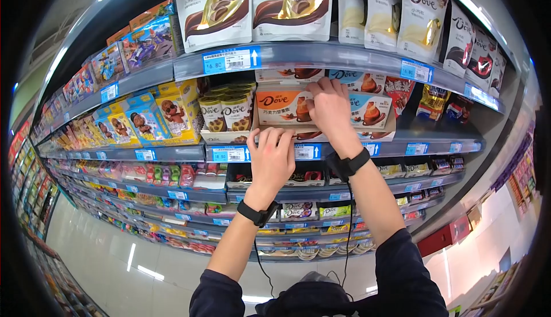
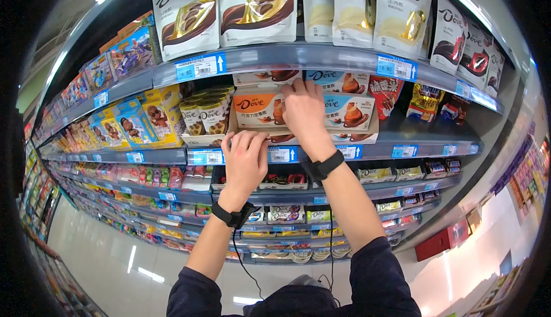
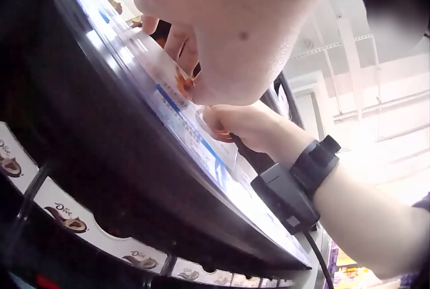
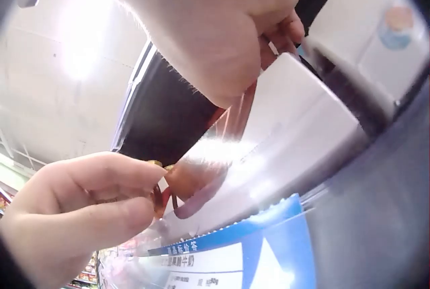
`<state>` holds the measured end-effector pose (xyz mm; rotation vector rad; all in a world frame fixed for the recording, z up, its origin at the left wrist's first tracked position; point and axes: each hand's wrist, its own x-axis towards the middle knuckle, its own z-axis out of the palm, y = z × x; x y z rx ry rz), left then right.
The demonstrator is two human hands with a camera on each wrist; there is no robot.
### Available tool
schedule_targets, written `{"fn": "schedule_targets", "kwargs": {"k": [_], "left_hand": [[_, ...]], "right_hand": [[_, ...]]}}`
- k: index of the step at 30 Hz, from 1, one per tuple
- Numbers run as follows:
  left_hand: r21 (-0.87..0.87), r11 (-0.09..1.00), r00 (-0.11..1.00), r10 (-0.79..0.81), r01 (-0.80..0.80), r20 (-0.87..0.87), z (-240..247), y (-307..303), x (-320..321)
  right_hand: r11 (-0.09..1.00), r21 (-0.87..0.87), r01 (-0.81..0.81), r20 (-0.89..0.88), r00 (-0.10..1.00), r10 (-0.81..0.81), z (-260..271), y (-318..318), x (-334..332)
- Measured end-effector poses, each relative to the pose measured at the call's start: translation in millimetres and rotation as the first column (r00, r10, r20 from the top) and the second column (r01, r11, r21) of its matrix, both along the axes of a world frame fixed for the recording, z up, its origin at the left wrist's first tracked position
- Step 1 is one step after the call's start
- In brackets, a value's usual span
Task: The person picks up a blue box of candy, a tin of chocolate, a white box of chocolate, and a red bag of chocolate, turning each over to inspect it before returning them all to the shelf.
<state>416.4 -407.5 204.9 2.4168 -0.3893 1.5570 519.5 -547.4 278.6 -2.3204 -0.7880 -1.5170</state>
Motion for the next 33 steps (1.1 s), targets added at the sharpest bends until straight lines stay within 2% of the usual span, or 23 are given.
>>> {"fn": "schedule_targets", "kwargs": {"k": [2, 6, 9, 12, 14, 16, 19, 20, 22, 25, 26, 27, 29, 31, 32, 33], "left_hand": [[-0.006, 1.000, 1.000, -0.003, 0.003, -0.006, -1, 0, -2], [-0.018, 1.000, 1.000, -0.005, 0.005, -0.028, -1, -1, -15], [-0.116, 0.993, 0.998, 0.003, -0.011, -0.065, -8, 0, -39], [-0.268, 0.961, 0.996, 0.046, -0.066, -0.080, -31, 5, -71], [-0.377, 0.914, 0.985, 0.105, -0.150, -0.137, -55, 10, -94], [-0.445, 0.831, 0.943, 0.294, -0.334, -0.159, -85, 13, -116], [-0.504, 0.691, 0.855, 0.432, -0.518, -0.287, -135, 3, -162], [-0.503, 0.629, 0.804, 0.497, -0.593, -0.326, -154, -3, -175], [-0.513, 0.496, 0.712, 0.530, -0.701, -0.461, -176, -25, -206], [-0.492, 0.245, 0.523, 0.632, -0.835, -0.572, -222, -71, -243], [-0.531, 0.169, 0.508, 0.622, -0.830, -0.596, -232, -88, -254], [-0.574, 0.110, 0.512, 0.608, -0.811, -0.607, -240, -103, -261], [-0.588, 0.007, 0.508, 0.512, -0.809, -0.693, -254, -151, -299], [-0.527, -0.255, 0.411, 0.392, -0.811, -0.823, -268, -221, -359], [-0.524, -0.329, 0.362, 0.442, -0.786, -0.821, -282, -246, -381], [-0.523, -0.400, 0.312, 0.483, -0.753, -0.818, -297, -270, -398]], "right_hand": [[1.000, -0.012, -0.020, -0.060, 0.998, 0.019, 1, -2, -2], [0.995, 0.007, -0.099, 0.002, 0.995, 0.099, 4, -12, -29], [0.906, 0.180, -0.382, -0.056, 0.916, 0.397, -1, -14, -73], [0.758, 0.208, -0.619, -0.170, 0.740, 0.651, -28, -9, -111], [0.596, 0.239, -0.766, -0.296, 0.528, 0.796, -57, 1, -124], [0.441, 0.315, -0.840, -0.402, 0.303, 0.864, -93, 20, -131], [0.330, 0.445, -0.833, -0.588, 0.007, 0.809, -152, 42, -143], [0.296, 0.483, -0.824, -0.630, -0.093, 0.771, -169, 48, -146], [0.229, 0.526, -0.819, -0.705, -0.269, 0.657, -201, 53, -158], [0.108, 0.494, -0.863, -0.821, -0.422, 0.384, -244, 51, -183], [0.053, 0.476, -0.878, -0.847, -0.440, 0.299, -253, 48, -193], [0.005, 0.531, -0.847, -0.830, -0.519, 0.205, -268, 46, -205], [-0.179, 0.442, -0.879, -0.875, -0.467, 0.131, -286, 31, -237], [-0.389, 0.412, -0.824, -0.898, -0.439, -0.022, -286, 9, -292], [-0.452, 0.423, -0.785, -0.900, -0.424, -0.106, -288, -5, -318], [-0.481, 0.412, -0.774, -0.905, -0.409, -0.117, -292, -16, -338]]}}
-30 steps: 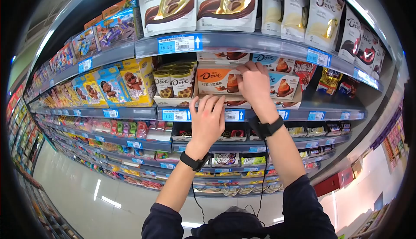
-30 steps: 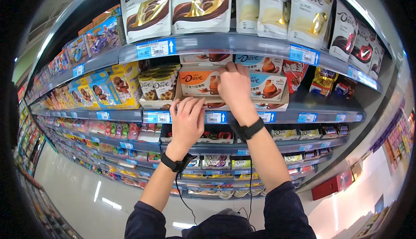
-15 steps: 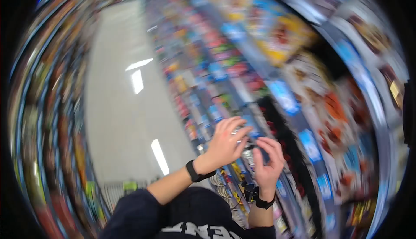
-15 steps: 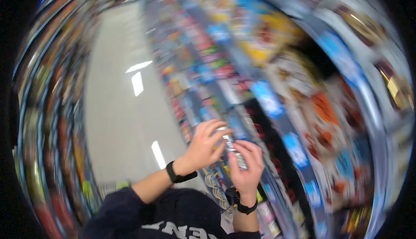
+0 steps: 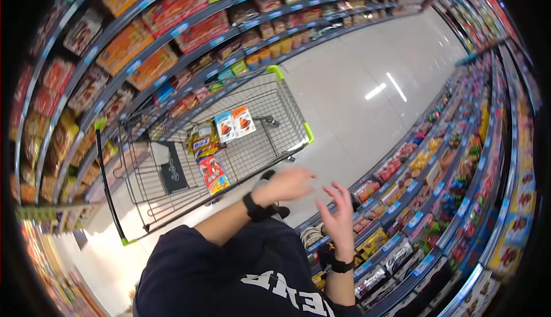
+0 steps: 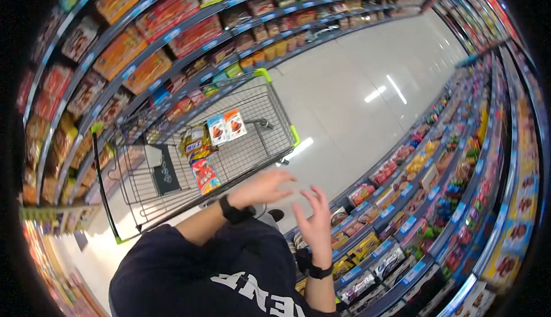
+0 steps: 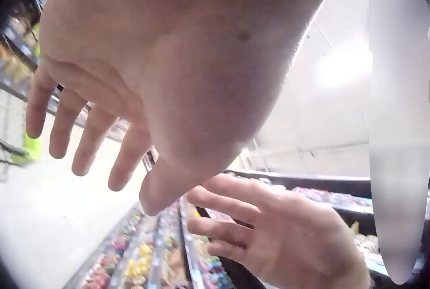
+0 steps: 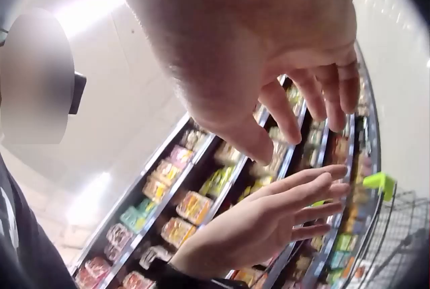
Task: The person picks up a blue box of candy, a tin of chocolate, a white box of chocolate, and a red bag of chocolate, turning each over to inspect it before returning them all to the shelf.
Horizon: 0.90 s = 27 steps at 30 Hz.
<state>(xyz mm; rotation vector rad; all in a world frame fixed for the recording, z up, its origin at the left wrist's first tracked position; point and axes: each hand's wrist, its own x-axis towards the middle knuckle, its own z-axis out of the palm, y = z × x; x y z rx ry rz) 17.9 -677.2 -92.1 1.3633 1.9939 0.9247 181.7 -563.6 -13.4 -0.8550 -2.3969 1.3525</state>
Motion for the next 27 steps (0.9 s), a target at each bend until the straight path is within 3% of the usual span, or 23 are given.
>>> {"fn": "schedule_targets", "kwargs": {"k": [2, 5, 7, 8, 9, 10, 12, 13, 14, 16, 17, 19, 21, 23, 27], "left_hand": [[-0.096, 0.973, 0.976, 0.214, -0.210, 0.033, -26, -43, -34], [-0.141, 0.925, 0.917, 0.371, -0.352, 0.147, -47, -94, -83], [-0.177, 0.794, 0.770, 0.608, -0.582, 0.195, -79, -119, -108], [-0.188, 0.787, 0.760, 0.616, -0.587, 0.206, -91, -127, -120], [-0.223, 0.731, 0.683, 0.682, -0.644, 0.263, -105, -132, -131], [-0.261, 0.671, 0.596, 0.739, -0.694, 0.316, -121, -136, -144], [-0.277, 0.657, 0.580, 0.751, -0.701, 0.315, -172, -138, -166], [-0.282, 0.639, 0.570, 0.767, -0.715, 0.295, -195, -139, -174], [-0.354, 0.633, 0.560, 0.775, -0.689, 0.294, -185, -136, -189], [-0.409, 0.601, 0.541, 0.799, -0.687, 0.264, -246, -132, -207], [-0.445, 0.599, 0.565, 0.794, -0.666, 0.224, -279, -131, -212], [-0.480, 0.606, 0.613, 0.772, -0.634, 0.166, -330, -126, -219], [-0.542, 0.582, 0.575, 0.791, -0.606, 0.207, -371, -120, -221], [-0.549, 0.600, 0.617, 0.765, -0.582, 0.183, -389, -113, -224], [-0.479, 0.650, 0.710, 0.700, -0.590, 0.075, -411, -103, -233]], "right_hand": [[0.967, 0.030, -0.253, 0.018, 0.967, 0.253, -12, -17, -33], [0.907, 0.006, -0.420, 0.082, 0.905, 0.418, -28, -36, -91], [0.885, 0.003, -0.466, 0.096, 0.881, 0.463, -56, -44, -144], [0.845, 0.068, -0.530, 0.104, 0.846, 0.522, -74, -47, -174], [0.798, 0.131, -0.589, 0.119, 0.808, 0.577, -94, -50, -204], [0.805, -0.030, -0.593, 0.141, 0.794, 0.591, -117, -56, -234], [0.753, -0.417, -0.510, 0.189, 0.761, 0.620, -171, -68, -290], [0.671, -0.619, -0.408, 0.213, 0.736, 0.643, -200, -72, -317], [0.656, -0.628, -0.419, 0.229, 0.706, 0.670, -229, -72, -341], [0.747, -0.494, -0.445, 0.336, 0.695, 0.636, -288, -78, -377], [0.740, -0.513, -0.435, 0.345, 0.685, 0.642, -321, -80, -388], [0.863, -0.163, -0.478, 0.441, 0.747, 0.497, -382, -79, -403], [0.872, -0.196, -0.449, 0.523, 0.704, 0.480, -421, -72, -415], [0.825, -0.455, -0.335, 0.520, 0.652, 0.551, -459, -65, -416], [0.897, -0.342, -0.280, 0.565, 0.702, 0.435, -511, -70, -403]]}}
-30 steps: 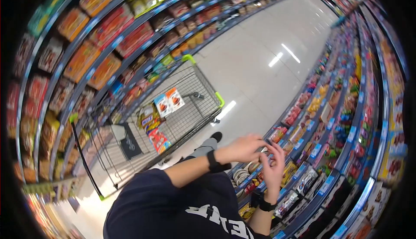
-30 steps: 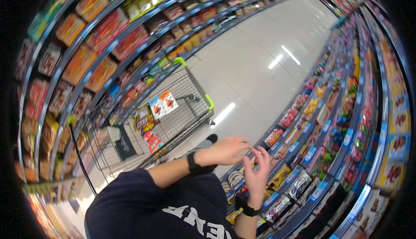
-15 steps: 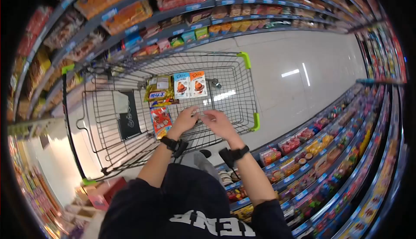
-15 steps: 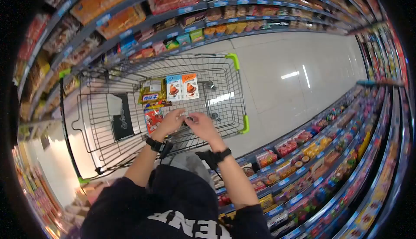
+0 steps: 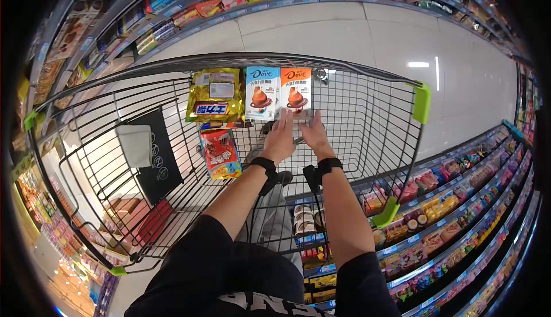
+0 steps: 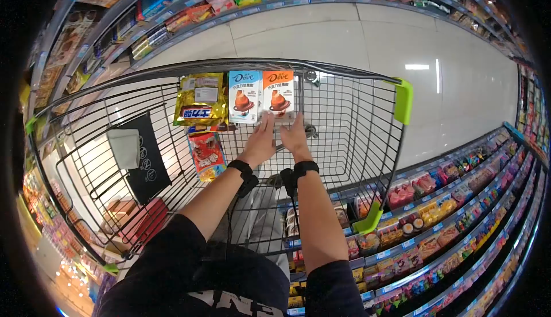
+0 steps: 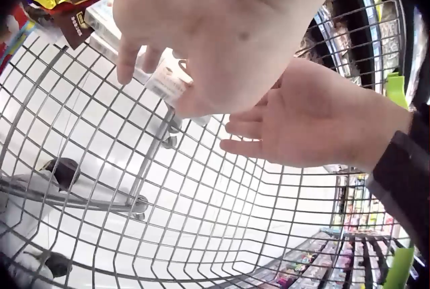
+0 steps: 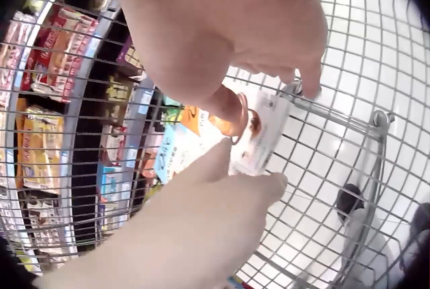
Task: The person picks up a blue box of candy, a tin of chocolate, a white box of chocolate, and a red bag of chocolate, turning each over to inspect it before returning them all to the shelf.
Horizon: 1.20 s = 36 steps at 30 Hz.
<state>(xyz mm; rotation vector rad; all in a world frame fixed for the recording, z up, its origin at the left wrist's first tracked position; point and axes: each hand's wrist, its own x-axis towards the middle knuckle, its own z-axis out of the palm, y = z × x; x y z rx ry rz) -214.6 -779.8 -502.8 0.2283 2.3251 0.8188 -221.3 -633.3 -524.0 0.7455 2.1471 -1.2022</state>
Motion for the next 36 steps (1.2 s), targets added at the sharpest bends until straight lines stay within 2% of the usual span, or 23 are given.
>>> {"fn": "schedule_targets", "kwargs": {"k": [2, 4, 5, 6, 7, 8, 10, 12, 14, 17, 18, 19, 20, 22, 23, 24, 26, 28, 30, 31, 32, 34, 36], "left_hand": [[0.004, 1.000, 1.000, -0.013, 0.013, -0.004, -9, 1, -3], [0.002, 1.000, 0.995, -0.022, 0.021, 0.099, -4, 0, -4], [0.003, 1.000, 0.994, -0.028, 0.028, 0.105, -5, -1, -1], [0.076, 0.997, 0.987, -0.008, -0.004, 0.162, -6, -2, 0], [0.145, 0.989, 0.977, 0.008, -0.040, 0.215, -4, -4, -1], [0.145, 0.989, 0.979, -0.002, -0.028, 0.203, -9, -7, 2], [0.300, 0.953, 0.992, 0.003, -0.042, 0.129, -25, -14, 10], [0.295, 0.946, 0.914, -0.001, -0.131, 0.407, -3, -20, -2], [0.373, 0.909, 0.932, 0.042, -0.185, 0.360, -18, -27, 5], [0.287, 0.943, 0.893, 0.021, -0.167, 0.450, 22, -33, -27], [0.170, 0.976, 0.927, 0.063, -0.134, 0.369, 63, -29, -40], [0.191, 0.953, 0.887, 0.128, -0.233, 0.444, 85, -29, -46], [0.198, 0.928, 0.837, 0.174, -0.316, 0.519, 105, -31, -51], [0.218, 0.888, 0.777, 0.210, -0.406, 0.593, 151, -30, -51], [0.347, 0.838, 0.791, 0.151, -0.420, 0.593, 179, -31, -41], [0.482, 0.766, 0.805, 0.076, -0.425, 0.588, 207, -28, -32], [0.535, 0.772, 0.818, -0.034, -0.343, 0.574, 249, -12, -11], [0.589, 0.784, 0.794, -0.227, -0.195, 0.564, 294, 10, 25], [0.583, 0.803, 0.702, -0.345, -0.124, 0.624, 339, 42, 71], [0.576, 0.814, 0.695, -0.373, -0.073, 0.615, 347, 52, 97], [0.563, 0.826, 0.693, -0.396, -0.017, 0.602, 352, 64, 122], [0.601, 0.788, 0.634, -0.532, 0.130, 0.561, 358, 96, 178], [0.619, 0.743, 0.510, -0.647, 0.254, 0.567, 361, 128, 231]], "right_hand": [[0.993, -0.118, 0.023, 0.034, 0.999, -0.019, -11, -4, 4], [0.998, -0.041, 0.040, 0.002, 0.999, -0.040, -12, -17, 10], [0.994, 0.072, 0.079, -0.091, 0.993, -0.072, -15, -22, 12], [0.975, 0.180, 0.127, -0.192, 0.977, -0.092, -16, -24, 11], [0.975, 0.177, 0.134, -0.198, 0.975, -0.099, -15, -25, 9], [0.974, 0.202, 0.106, -0.129, 0.988, -0.081, -15, -23, 7], [0.967, 0.247, 0.057, -0.007, 0.998, -0.057, -12, -17, 0], [0.941, 0.331, 0.067, -0.145, 0.989, -0.019, 5, -19, -8], [0.975, 0.216, 0.057, 0.028, 0.998, -0.065, 32, -22, -12], [0.981, 0.194, 0.011, 0.032, 0.999, -0.018, 86, -11, 0], [0.989, 0.150, -0.012, 0.028, 1.000, 0.008, 105, -2, 7], [0.995, 0.083, 0.051, -0.101, 0.994, -0.043, 135, 6, 19], [0.991, 0.089, 0.101, -0.124, 0.988, -0.090, 164, 16, 34], [0.979, -0.155, 0.132, -0.244, 0.955, -0.167, 221, 38, 72], [0.971, -0.139, 0.192, -0.269, 0.937, -0.224, 257, 45, 97], [0.957, -0.229, 0.178, -0.300, 0.922, -0.244, 293, 56, 123], [0.883, -0.404, 0.238, -0.308, 0.874, -0.376, 337, 78, 193], [0.839, -0.464, 0.286, -0.297, 0.842, -0.451, 370, 86, 269], [0.676, -0.600, 0.428, -0.242, 0.708, -0.663, 402, 79, 342], [0.671, -0.590, 0.450, -0.340, 0.615, -0.711, 399, 66, 377], [0.587, -0.626, 0.513, -0.327, 0.511, -0.795, 398, 55, 411], [0.470, -0.567, 0.677, -0.340, 0.327, -0.882, 440, 32, 475], [0.350, -0.566, 0.746, -0.425, 0.100, -0.900, 435, 0, 532]]}}
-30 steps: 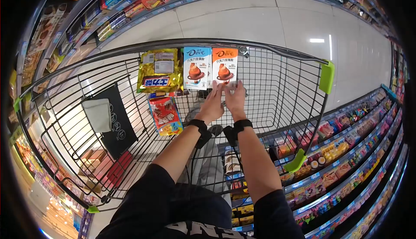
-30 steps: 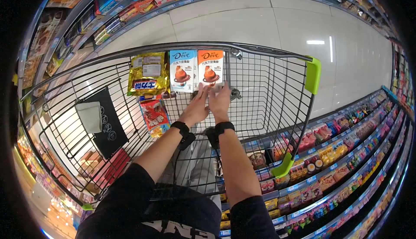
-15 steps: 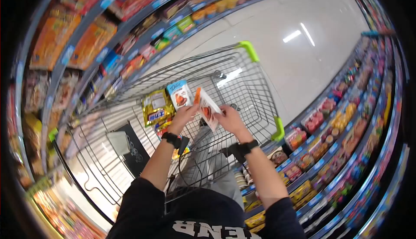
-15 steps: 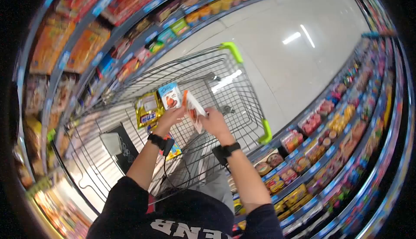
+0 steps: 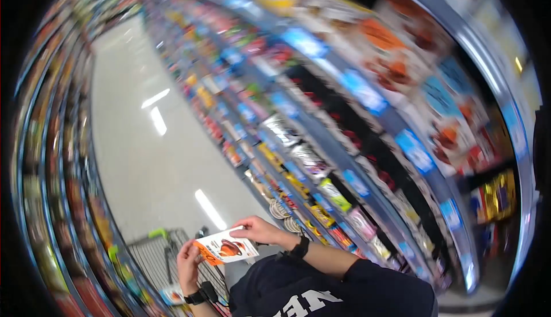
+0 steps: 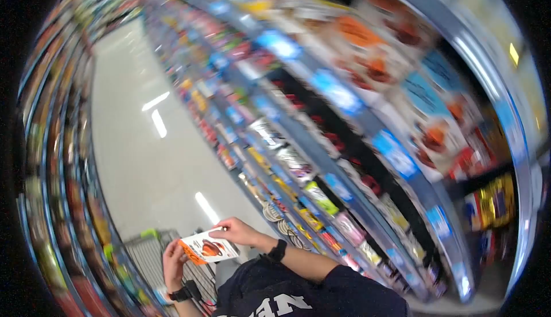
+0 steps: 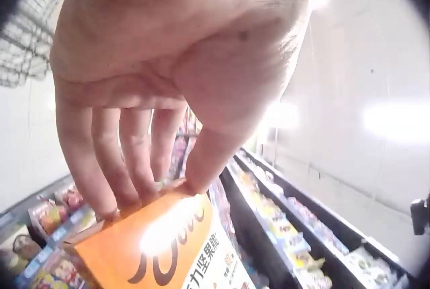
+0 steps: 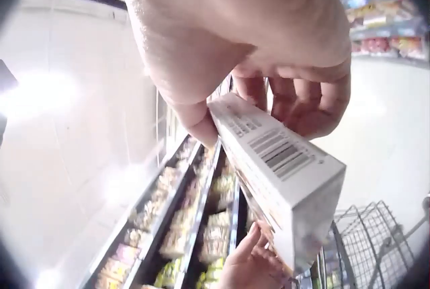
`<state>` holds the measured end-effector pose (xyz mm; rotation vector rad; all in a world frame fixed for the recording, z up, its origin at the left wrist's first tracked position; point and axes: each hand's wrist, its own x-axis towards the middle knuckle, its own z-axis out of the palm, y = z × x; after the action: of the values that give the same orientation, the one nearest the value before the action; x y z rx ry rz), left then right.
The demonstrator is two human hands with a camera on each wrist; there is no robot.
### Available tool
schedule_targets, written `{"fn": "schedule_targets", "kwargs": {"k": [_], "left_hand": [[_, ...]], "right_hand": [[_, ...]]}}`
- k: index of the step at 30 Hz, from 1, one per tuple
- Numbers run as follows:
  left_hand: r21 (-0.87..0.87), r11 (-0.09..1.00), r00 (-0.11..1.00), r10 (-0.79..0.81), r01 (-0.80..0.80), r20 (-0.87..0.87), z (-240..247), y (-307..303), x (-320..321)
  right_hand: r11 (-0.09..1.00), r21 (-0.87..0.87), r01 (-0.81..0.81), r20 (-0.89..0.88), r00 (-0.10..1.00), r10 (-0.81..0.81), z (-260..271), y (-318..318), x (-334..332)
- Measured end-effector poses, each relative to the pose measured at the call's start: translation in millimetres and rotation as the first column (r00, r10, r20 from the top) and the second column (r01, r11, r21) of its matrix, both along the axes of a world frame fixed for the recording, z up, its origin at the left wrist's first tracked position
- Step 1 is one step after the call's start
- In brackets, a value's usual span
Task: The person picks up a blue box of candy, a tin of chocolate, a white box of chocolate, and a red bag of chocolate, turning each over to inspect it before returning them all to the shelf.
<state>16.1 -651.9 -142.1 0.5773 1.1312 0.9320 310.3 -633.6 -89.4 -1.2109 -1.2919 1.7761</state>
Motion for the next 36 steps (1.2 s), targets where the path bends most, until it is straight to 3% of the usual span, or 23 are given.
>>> {"fn": "schedule_targets", "kwargs": {"k": [3, 5, 7, 9, 10, 12, 13, 15, 18, 20, 22, 28, 34, 36], "left_hand": [[0.179, 0.944, 0.961, -0.278, 0.276, -0.013, 47, 35, 69], [0.240, 0.899, 0.930, -0.364, 0.366, -0.054, 79, 48, 111], [0.203, 0.830, 0.846, -0.533, 0.519, 0.019, 96, 61, 139], [0.258, 0.810, 0.830, -0.555, 0.526, 0.049, 128, 65, 174], [0.296, 0.803, 0.821, -0.563, 0.517, 0.095, 144, 67, 187], [0.346, 0.760, 0.780, -0.616, 0.551, 0.111, 164, 76, 215], [0.362, 0.761, 0.773, -0.617, 0.538, 0.149, 170, 80, 230], [0.381, 0.737, 0.739, -0.651, 0.558, 0.174, 175, 88, 253], [0.448, 0.664, 0.641, -0.733, 0.599, 0.229, 179, 103, 275], [0.458, 0.706, 0.701, -0.678, 0.539, 0.221, 187, 106, 289], [0.466, 0.665, 0.664, -0.721, 0.583, 0.197, 179, 125, 286], [0.437, 0.611, 0.618, -0.772, 0.660, 0.148, 181, 174, 276], [0.455, 0.541, 0.590, -0.806, 0.707, 0.042, 167, 226, 252], [0.464, 0.518, 0.557, -0.828, 0.719, 0.061, 165, 237, 248]], "right_hand": [[0.930, 0.012, 0.366, -0.079, 0.928, -0.364, 29, -52, 54], [0.885, -0.021, 0.465, -0.196, 0.866, -0.460, 44, -81, 83], [0.842, -0.058, 0.537, -0.301, 0.795, -0.527, 54, -100, 104], [0.746, -0.063, 0.663, -0.418, 0.662, -0.623, 68, -112, 115], [0.726, -0.104, 0.679, -0.499, 0.596, -0.629, 84, -118, 118], [0.675, 0.068, 0.734, -0.522, 0.603, -0.603, 104, -125, 131], [0.634, 0.071, 0.770, -0.536, 0.565, -0.627, 103, -128, 139], [0.597, 0.112, 0.795, -0.392, 0.587, -0.709, 96, -132, 153], [0.468, 0.125, 0.875, -0.356, 0.480, -0.802, 114, -139, 161], [0.425, 0.120, 0.897, -0.385, 0.437, -0.813, 110, -137, 158], [0.326, 0.112, 0.939, -0.442, 0.341, -0.829, 113, -131, 149], [0.293, 0.107, 0.950, -0.372, 0.311, -0.874, 129, -86, 114], [0.198, 0.163, 0.967, -0.352, 0.245, -0.903, 137, -35, 83], [0.115, 0.189, 0.975, -0.385, 0.182, -0.905, 134, -24, 73]]}}
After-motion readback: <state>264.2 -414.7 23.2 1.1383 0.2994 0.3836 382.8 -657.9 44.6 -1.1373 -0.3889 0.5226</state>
